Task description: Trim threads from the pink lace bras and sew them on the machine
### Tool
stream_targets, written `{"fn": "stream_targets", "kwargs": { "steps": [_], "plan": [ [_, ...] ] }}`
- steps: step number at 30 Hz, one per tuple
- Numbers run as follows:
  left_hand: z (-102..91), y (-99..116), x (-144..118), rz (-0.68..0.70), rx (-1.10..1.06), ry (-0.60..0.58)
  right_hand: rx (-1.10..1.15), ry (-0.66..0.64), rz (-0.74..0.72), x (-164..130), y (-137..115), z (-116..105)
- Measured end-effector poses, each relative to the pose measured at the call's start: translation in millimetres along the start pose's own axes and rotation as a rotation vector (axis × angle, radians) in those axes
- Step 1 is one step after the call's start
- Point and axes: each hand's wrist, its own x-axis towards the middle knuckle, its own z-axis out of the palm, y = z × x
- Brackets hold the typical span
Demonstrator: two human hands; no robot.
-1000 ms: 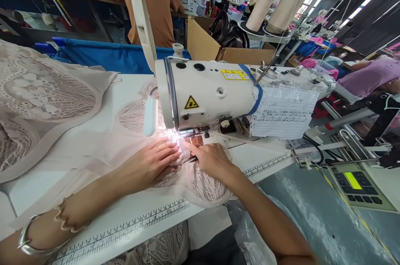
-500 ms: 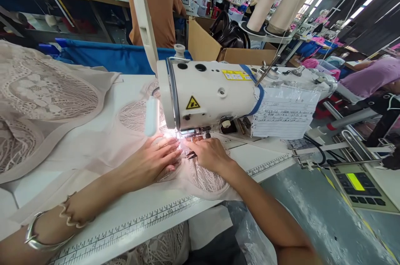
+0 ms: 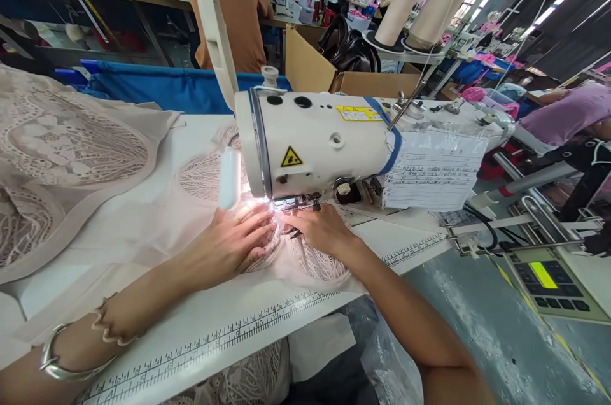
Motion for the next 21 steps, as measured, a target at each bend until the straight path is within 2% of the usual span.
{"fn": "stream_targets", "kwargs": {
  "steps": [6,10,14,18,21],
  "plan": [
    [-4.6,-3,1,0.008,-0.045,-0.04,-0.015,-0.083,0.014,6,3,-8],
    [-6.4,-2,4,-0.006,-0.029,-0.027,-0.039,-0.005,0.07,-6,4,-6],
    [0.1,4,5,-0.026,0.012,0.023,-0.039,0.064,0.096,-26,-1,0],
    [7.1,5,3,0.012,0.023,0.049,-0.134,0.213,-0.086,-36,-6,5],
    [8.4,5,1,-0.002,-0.015,0.072,-0.116,0.306,-0.219,-38,-5,6]
  ]
}}
